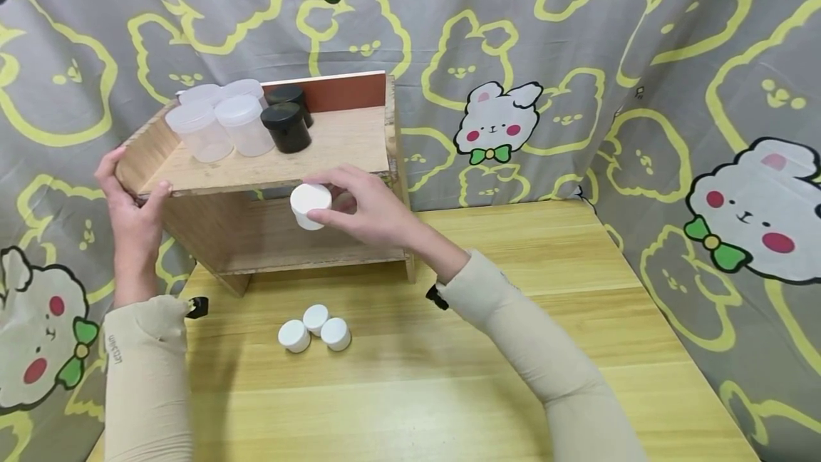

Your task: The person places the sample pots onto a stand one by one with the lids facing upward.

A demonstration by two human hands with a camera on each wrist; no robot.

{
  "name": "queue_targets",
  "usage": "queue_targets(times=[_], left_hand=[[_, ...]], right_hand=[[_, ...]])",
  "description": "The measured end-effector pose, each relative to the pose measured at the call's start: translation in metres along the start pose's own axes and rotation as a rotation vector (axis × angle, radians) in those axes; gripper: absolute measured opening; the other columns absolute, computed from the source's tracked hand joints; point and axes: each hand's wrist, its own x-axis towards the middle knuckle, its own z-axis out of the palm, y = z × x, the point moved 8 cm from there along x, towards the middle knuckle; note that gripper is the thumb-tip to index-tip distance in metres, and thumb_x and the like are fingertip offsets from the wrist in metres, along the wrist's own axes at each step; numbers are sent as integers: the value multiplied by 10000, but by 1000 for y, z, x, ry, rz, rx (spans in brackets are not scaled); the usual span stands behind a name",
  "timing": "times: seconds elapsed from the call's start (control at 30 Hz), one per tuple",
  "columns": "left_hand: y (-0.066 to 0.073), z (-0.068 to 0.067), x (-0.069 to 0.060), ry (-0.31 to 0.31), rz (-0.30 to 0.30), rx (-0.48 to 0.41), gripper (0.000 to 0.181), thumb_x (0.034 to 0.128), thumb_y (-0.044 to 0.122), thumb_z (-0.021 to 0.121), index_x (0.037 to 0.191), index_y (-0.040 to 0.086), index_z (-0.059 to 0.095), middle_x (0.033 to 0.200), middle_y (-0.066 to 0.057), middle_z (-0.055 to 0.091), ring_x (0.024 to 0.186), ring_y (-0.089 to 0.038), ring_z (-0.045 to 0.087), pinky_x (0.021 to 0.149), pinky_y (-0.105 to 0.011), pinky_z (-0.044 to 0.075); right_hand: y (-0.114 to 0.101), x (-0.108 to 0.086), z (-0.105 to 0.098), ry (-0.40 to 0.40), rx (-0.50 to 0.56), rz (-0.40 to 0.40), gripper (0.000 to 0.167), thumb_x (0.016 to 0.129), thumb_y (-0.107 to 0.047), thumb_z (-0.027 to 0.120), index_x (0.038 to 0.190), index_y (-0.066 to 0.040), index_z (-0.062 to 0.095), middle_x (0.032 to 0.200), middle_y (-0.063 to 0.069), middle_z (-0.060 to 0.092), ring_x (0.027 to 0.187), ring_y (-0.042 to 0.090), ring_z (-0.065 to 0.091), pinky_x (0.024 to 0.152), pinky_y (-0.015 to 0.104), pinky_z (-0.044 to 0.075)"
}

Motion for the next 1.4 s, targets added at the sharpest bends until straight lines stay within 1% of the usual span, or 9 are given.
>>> queue_targets(times=[0.23,0.37,0.53,0.67,0.83,0.97,1.17,1.27,1.4], left_hand=[[-1,0,2,3,12,8,715,833,62,693,1478,219,429,1615,-5,321,1369,-214,379,1102,-280,266],[-3,-2,2,9,14,-5,718,826,49,695,1475,209,434,1608,-11,328,1364,-214,380,1099,-277,267],[-5,-3,2,16,27,-26,721,816,26,696,1470,188,440,1602,-24,341,1373,-212,381,1108,-263,264],[-3,-2,2,13,31,-20,722,815,31,700,1470,197,443,1599,-22,348,1387,-208,379,1116,-261,262],[-3,-2,3,13,32,-8,722,820,43,704,1474,197,439,1597,-19,351,1378,-206,385,1109,-266,266],[-4,-3,3,19,33,1,720,822,46,702,1477,175,432,1591,-22,358,1357,-202,395,1101,-261,270],[-4,-2,4,22,31,-12,731,816,21,697,1479,175,430,1571,-13,379,1351,-204,399,1091,-262,276],[-4,-2,4,22,30,-12,732,815,18,693,1479,176,428,1571,-13,377,1353,-205,397,1091,-264,274],[-4,-2,3,20,35,-10,728,818,25,694,1480,170,427,1576,-20,372,1354,-206,396,1095,-263,272]], right_hand=[[-16,21,-20,68,-23,19,462,945,-167,749,1379,-53,636,1239,90,651,1067,194,657,893,298,573],[-17,36,-33,129,-57,34,461,951,-190,740,1381,-58,637,1272,86,660,1052,191,659,881,314,573],[-15,55,-47,221,-122,42,462,965,-218,728,1387,-55,631,1219,96,645,1040,184,652,889,303,555],[-8,66,-55,300,-148,114,475,959,-256,738,1394,-95,630,1204,74,628,1000,155,659,862,260,524],[-1,83,-62,382,-235,214,480,951,-309,744,1391,-144,645,1189,34,647,1013,117,588,860,233,445],[6,96,-65,401,-292,297,487,967,-335,715,1413,-159,631,1201,34,633,1022,136,552,858,233,420],[15,108,-67,409,-325,323,492,988,-339,684,1429,-134,609,1153,68,606,996,148,518,849,235,392],[22,112,-69,416,-333,340,503,988,-347,680,1435,-129,602,1207,74,616,1029,153,521,874,246,394],[32,117,-69,424,-349,370,511,987,-352,676,1435,-121,599,1330,85,620,1153,187,551,941,282,415]])
